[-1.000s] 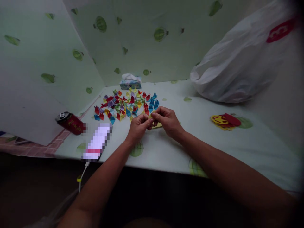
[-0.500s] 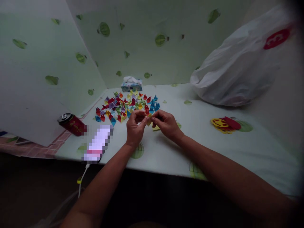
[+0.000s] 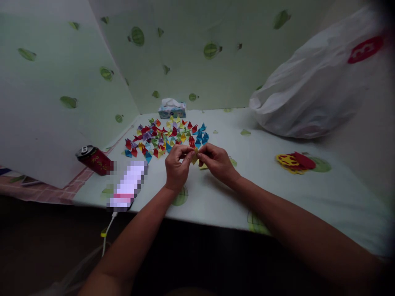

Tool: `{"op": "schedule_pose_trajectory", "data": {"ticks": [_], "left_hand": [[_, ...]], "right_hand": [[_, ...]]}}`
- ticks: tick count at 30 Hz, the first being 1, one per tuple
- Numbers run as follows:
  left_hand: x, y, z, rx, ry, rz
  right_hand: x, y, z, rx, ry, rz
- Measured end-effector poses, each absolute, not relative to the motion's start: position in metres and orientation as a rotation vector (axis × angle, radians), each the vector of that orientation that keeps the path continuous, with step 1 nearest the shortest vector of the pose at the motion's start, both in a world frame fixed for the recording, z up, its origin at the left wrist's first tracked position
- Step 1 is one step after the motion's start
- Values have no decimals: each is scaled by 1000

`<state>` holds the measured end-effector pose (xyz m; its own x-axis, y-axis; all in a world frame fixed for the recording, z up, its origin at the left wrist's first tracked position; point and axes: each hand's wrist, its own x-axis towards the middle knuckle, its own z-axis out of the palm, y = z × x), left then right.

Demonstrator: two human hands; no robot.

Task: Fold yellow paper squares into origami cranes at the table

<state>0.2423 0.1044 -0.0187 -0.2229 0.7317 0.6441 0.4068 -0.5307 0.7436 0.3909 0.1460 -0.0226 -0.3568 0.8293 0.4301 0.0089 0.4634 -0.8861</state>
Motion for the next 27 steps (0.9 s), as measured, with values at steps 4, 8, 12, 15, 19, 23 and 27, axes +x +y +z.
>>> {"op": "schedule_pose_trajectory", "data": {"ticks": [4,8,12,15,19,23,27], "left_hand": [[241,104,-18,1766,1367,1809],[241,104,-18,1699,1342,1732],[241,106,-21,1487,1215,1656],[241,109,-22,1414,1140,1653],[241,112,-24,1385,1109,1603],[241,112,-28,1441,1197,1664],[240,109,-29,1600,1328,1670]], "right_hand": [[391,145,-23,-714,-1727,1031],[392,146,-22,-710,-1715,1067],[393,149,-22,-677,-1691,1188],[392,150,-23,-667,-1661,1234],[390,149,-21,-641,-1617,1266],[391,148,-20,-654,-1616,1214],[391,148,-21,-677,-1662,1209]]}}
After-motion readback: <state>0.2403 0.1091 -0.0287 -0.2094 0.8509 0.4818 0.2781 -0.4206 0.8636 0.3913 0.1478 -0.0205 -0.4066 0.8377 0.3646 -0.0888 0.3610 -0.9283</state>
